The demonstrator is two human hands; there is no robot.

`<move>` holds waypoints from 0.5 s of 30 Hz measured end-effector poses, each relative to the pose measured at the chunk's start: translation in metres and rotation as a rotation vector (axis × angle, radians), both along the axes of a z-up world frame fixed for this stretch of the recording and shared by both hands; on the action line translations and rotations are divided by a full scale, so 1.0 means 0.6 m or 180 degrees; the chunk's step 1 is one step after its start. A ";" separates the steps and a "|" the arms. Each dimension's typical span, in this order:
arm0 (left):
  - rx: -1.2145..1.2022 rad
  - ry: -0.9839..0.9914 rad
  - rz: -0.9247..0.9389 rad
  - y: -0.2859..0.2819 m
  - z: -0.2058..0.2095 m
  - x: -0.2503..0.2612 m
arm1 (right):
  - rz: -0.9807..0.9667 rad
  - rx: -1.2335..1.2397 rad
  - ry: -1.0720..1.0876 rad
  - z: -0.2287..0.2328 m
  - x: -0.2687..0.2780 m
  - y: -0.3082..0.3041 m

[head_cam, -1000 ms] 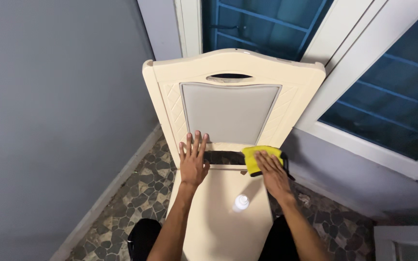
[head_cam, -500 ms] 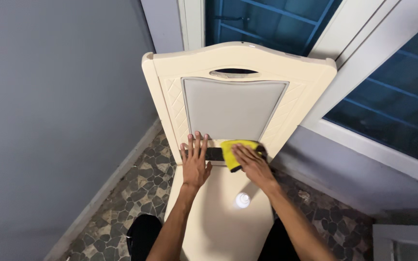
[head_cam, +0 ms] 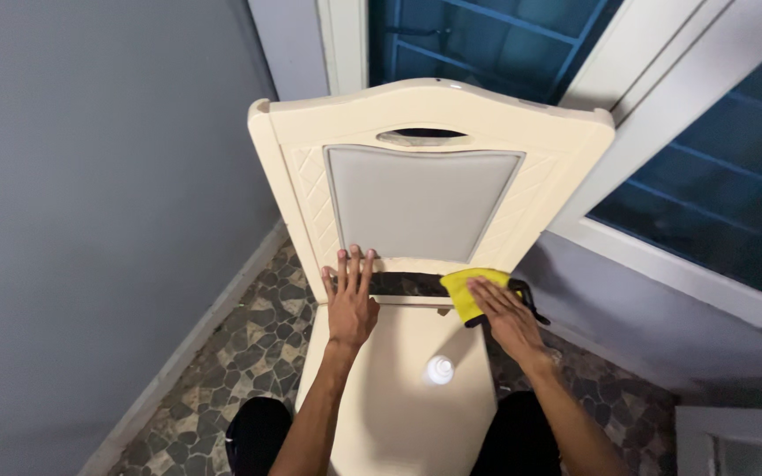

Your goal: The person cleans a white chair by first wiping the seat with a yellow cloth and a spray bottle. They then move to the backrest, wiping the frame and the central panel with the cloth.

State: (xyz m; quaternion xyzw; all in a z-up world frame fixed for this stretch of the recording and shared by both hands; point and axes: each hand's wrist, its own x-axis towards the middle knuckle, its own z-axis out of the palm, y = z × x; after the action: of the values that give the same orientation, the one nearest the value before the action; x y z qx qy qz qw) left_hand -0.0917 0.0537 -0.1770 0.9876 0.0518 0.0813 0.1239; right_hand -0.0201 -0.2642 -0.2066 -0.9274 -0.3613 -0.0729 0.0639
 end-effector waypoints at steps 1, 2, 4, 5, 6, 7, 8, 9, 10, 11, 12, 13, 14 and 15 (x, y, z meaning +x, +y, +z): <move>-0.0148 -0.0061 -0.0002 -0.002 0.000 0.001 | 0.0051 0.0194 -0.0327 0.005 -0.002 -0.008; -0.0218 -0.0149 0.0014 -0.006 -0.001 0.002 | -0.0002 0.0414 -0.0435 0.012 -0.001 -0.009; -0.0365 -0.0305 0.0025 -0.020 -0.006 0.002 | -0.0131 0.0843 -0.0641 0.025 0.003 0.003; -0.0410 -0.0358 0.0025 -0.023 -0.007 0.001 | -0.0062 0.0769 -0.0634 0.027 0.010 0.023; -0.0456 -0.0411 0.0025 -0.027 -0.008 -0.001 | 0.0007 0.0695 -0.0627 0.027 0.017 0.043; -0.0494 -0.0472 0.0028 -0.027 -0.007 0.000 | 0.0081 0.0628 -0.0627 0.026 0.023 0.058; -0.0399 -0.0252 0.0082 -0.026 -0.007 0.000 | 0.0047 0.0268 -0.0661 0.023 0.019 0.068; -0.0314 -0.0053 0.0151 -0.027 -0.007 0.004 | 0.0025 -0.0101 -0.0712 0.021 0.018 0.075; -0.0230 0.0145 0.0221 -0.028 -0.008 0.010 | -0.0001 -0.0470 -0.0762 0.021 0.020 0.079; -0.0205 0.0039 0.0215 -0.030 -0.012 0.011 | -0.0072 -0.0337 -0.0270 0.021 0.013 0.067; -0.0181 -0.0067 0.0211 -0.027 -0.016 0.011 | -0.0142 -0.0201 0.0222 0.021 0.004 0.050; -0.0151 -0.0179 0.0197 -0.027 -0.020 0.012 | -0.0222 -0.0051 0.0708 0.022 -0.002 0.037; -0.0188 -0.0210 0.0197 -0.033 -0.023 0.012 | -0.0140 0.0071 0.0371 0.024 -0.003 0.022; -0.0214 -0.0243 0.0209 -0.035 -0.024 0.010 | -0.0046 0.0202 0.0032 0.028 -0.002 0.007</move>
State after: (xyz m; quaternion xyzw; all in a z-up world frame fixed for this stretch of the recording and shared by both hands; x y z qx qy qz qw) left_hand -0.0857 0.0327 -0.1913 0.9768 0.0821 0.1212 0.1562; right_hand -0.0214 -0.2599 -0.1899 -0.9279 -0.3518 -0.0802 0.0945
